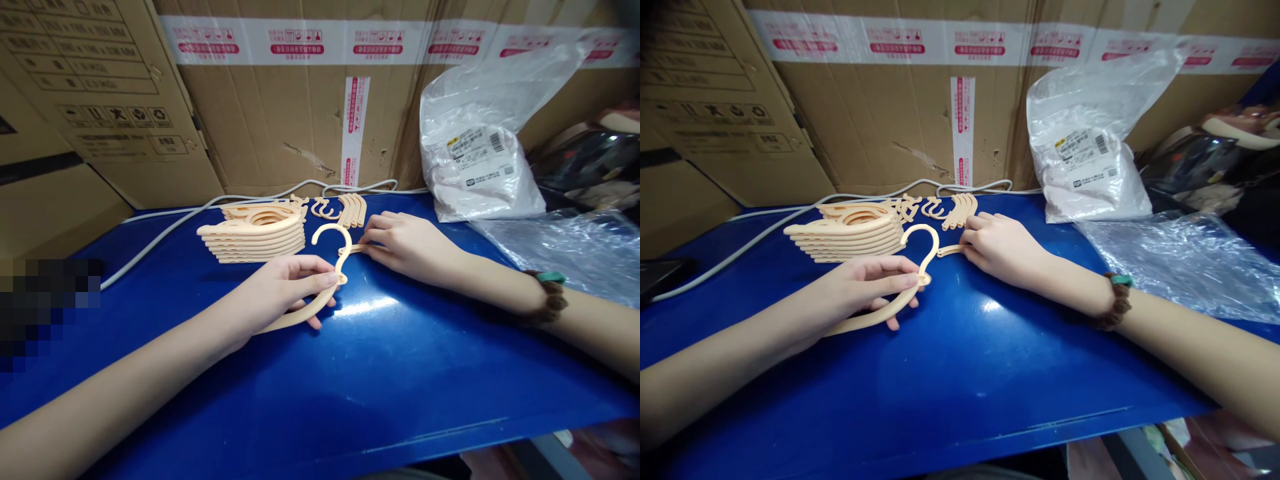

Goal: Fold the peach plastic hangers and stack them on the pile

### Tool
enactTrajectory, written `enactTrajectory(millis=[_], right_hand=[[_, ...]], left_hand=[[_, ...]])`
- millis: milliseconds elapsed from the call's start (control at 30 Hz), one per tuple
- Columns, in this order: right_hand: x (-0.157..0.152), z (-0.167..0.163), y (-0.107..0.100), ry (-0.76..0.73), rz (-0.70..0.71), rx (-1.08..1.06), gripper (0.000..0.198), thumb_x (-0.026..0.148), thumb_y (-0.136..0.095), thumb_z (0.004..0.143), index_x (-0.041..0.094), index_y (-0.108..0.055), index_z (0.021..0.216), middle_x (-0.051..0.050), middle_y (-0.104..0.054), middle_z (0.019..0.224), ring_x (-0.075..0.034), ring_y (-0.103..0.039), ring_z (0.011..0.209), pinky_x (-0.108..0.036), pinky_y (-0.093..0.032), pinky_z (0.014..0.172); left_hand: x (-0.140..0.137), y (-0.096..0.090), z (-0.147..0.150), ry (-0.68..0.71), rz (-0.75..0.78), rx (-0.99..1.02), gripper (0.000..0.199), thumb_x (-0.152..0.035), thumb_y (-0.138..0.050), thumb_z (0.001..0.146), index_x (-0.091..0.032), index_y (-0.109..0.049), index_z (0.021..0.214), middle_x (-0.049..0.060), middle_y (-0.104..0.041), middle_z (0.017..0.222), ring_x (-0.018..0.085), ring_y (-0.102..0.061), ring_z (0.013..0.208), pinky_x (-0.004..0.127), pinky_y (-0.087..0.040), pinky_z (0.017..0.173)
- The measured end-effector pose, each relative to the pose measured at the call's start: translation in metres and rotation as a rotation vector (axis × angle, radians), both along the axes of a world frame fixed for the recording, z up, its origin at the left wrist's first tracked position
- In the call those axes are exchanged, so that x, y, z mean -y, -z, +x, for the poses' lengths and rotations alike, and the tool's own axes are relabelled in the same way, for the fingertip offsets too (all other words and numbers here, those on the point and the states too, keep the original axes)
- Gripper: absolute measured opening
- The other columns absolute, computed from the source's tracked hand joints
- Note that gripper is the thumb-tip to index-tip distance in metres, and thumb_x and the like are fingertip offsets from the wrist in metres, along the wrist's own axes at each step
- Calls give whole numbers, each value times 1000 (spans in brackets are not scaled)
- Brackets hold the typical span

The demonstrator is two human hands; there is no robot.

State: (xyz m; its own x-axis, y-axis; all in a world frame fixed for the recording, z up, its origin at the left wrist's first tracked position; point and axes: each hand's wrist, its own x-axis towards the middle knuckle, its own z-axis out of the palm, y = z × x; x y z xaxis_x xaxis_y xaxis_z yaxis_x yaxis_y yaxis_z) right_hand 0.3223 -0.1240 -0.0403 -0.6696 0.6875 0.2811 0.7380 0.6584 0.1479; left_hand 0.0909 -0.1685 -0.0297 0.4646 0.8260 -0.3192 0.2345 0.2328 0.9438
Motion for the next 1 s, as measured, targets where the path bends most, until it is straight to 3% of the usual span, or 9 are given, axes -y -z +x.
enactTrajectory(millis=[233,467,633,867,1000], right_hand=[[8,-4,-2,31,-52,-33,13,19,-51,85,14,-60,92,-11,-65,92,-23,-60,81,-33,-41,71],[11,-7,-2,-11,-135,-152,9,16,-42,87,17,-50,93,-10,-63,87,-22,-58,79,-30,-40,69],[16,-10,-4,-91,-239,-240,10,18,-39,88,19,-48,82,-4,-59,75,-16,-51,65,-27,-35,63],[26,-12,-9,-92,-261,-230,18,23,-35,85,20,-46,72,-1,-52,63,-14,-47,55,-28,-30,58],[30,-13,-8,-43,-240,-244,27,34,-32,94,20,-49,77,3,-42,52,-11,-41,45,-27,-24,52]], left_hand=[[-4,4,-5,-81,-54,58,18,-25,-69,86,-14,-67,100,3,-73,75,11,-69,63,19,-58,57],[-4,1,-4,-121,-22,91,11,-20,-70,82,-15,-65,90,2,-70,76,13,-69,69,22,-58,61],[-4,-1,-4,-117,-12,58,11,-22,-70,79,-15,-65,87,2,-70,78,15,-69,75,24,-58,66],[-3,-3,-4,-123,-18,55,14,-23,-64,85,-15,-66,96,3,-70,72,11,-64,56,20,-54,55],[-3,-3,-4,-144,-17,70,13,-21,-64,84,-15,-67,95,1,-66,68,10,-61,50,18,-50,45]])
